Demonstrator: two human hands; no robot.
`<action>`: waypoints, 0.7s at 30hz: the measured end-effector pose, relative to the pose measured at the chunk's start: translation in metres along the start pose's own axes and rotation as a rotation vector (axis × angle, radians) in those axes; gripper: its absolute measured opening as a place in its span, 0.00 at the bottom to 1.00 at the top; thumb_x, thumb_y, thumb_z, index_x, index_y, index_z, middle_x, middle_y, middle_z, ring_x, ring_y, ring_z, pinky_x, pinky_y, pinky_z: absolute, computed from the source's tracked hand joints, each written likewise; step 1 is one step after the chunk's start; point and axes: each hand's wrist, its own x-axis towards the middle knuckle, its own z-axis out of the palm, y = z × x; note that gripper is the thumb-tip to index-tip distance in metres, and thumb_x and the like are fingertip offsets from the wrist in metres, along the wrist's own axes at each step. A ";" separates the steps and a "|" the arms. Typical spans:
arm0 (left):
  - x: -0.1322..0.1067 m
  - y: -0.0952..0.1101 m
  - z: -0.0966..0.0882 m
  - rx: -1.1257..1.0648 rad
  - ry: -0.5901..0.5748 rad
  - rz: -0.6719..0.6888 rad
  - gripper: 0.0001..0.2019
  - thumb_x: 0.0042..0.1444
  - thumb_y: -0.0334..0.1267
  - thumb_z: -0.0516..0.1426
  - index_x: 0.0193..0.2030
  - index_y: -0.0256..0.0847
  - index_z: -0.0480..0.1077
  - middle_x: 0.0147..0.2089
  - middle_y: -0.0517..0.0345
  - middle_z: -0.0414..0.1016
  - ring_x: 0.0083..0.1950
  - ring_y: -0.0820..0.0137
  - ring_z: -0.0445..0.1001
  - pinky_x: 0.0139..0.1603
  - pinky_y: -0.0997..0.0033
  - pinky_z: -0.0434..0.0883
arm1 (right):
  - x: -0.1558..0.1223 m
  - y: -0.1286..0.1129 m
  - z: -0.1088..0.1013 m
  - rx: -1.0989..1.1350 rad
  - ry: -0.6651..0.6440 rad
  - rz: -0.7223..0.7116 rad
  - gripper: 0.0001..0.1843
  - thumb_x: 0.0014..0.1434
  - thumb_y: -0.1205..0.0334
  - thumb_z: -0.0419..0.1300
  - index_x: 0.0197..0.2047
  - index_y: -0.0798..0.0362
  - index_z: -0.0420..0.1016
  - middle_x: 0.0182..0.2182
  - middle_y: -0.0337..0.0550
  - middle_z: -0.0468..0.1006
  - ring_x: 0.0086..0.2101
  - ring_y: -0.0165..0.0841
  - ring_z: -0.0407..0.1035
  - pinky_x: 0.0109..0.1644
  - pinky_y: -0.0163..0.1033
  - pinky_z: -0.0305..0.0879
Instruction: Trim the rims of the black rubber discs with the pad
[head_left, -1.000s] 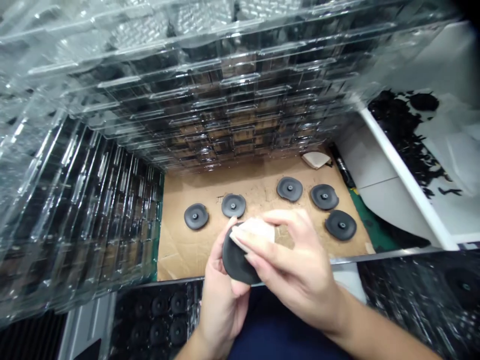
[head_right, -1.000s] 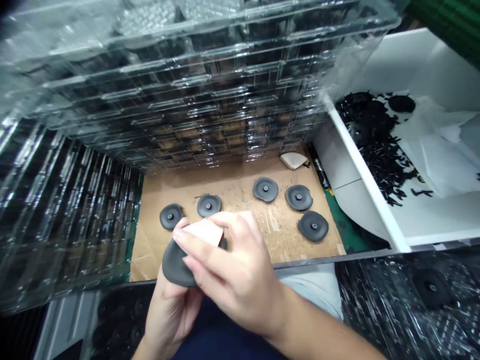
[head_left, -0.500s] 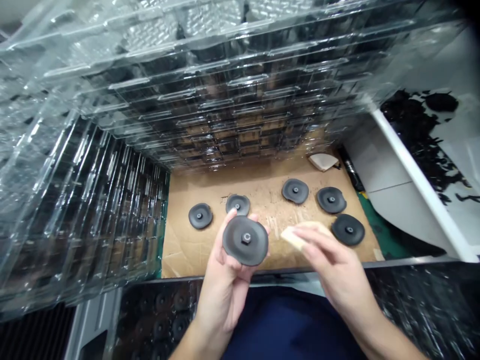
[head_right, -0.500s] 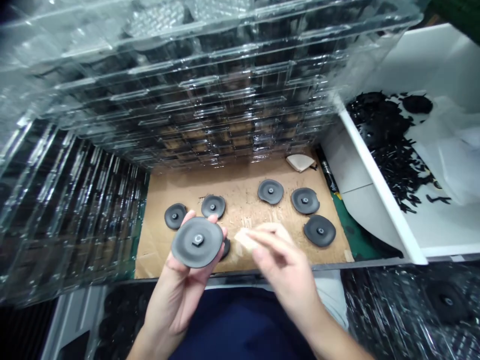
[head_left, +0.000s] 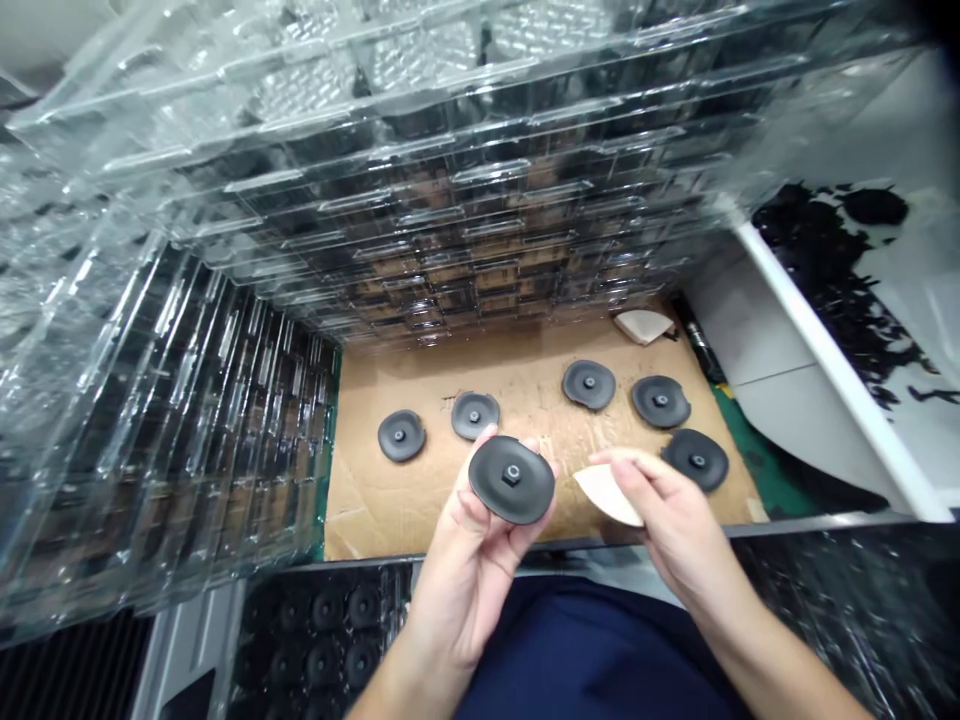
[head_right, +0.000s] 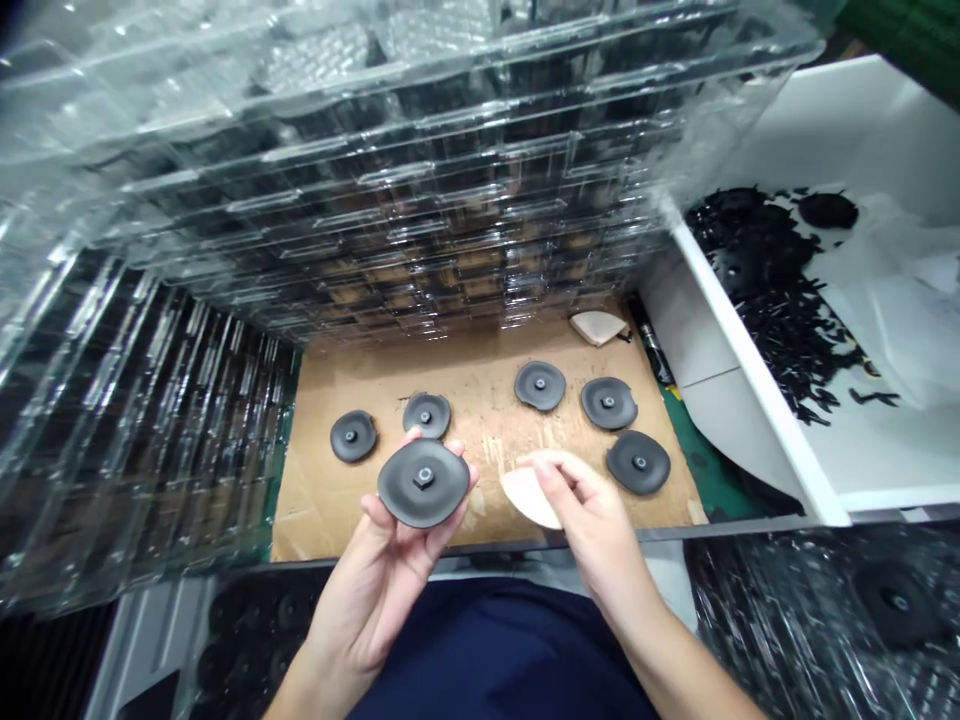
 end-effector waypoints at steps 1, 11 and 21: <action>0.000 -0.001 0.000 0.002 -0.006 0.003 0.29 0.49 0.45 0.63 0.59 0.46 0.65 0.51 0.49 0.78 0.52 0.59 0.77 0.50 0.64 0.76 | 0.000 -0.012 0.005 -0.017 0.000 -0.074 0.18 0.53 0.45 0.63 0.38 0.51 0.78 0.32 0.42 0.78 0.31 0.32 0.71 0.30 0.32 0.66; 0.002 -0.002 -0.003 0.231 0.053 0.031 0.18 0.47 0.36 0.66 0.47 0.44 0.75 0.44 0.55 0.80 0.43 0.68 0.78 0.41 0.76 0.75 | -0.018 -0.077 0.047 -0.633 -0.487 -0.705 0.11 0.63 0.72 0.53 0.42 0.54 0.75 0.35 0.39 0.78 0.35 0.27 0.72 0.41 0.30 0.69; 0.000 0.001 0.002 0.250 0.032 -0.009 0.17 0.40 0.39 0.69 0.40 0.43 0.77 0.43 0.55 0.81 0.46 0.64 0.78 0.47 0.71 0.75 | -0.022 -0.077 0.046 -0.558 -0.373 -0.778 0.10 0.61 0.74 0.54 0.41 0.59 0.76 0.32 0.42 0.77 0.32 0.26 0.71 0.38 0.29 0.69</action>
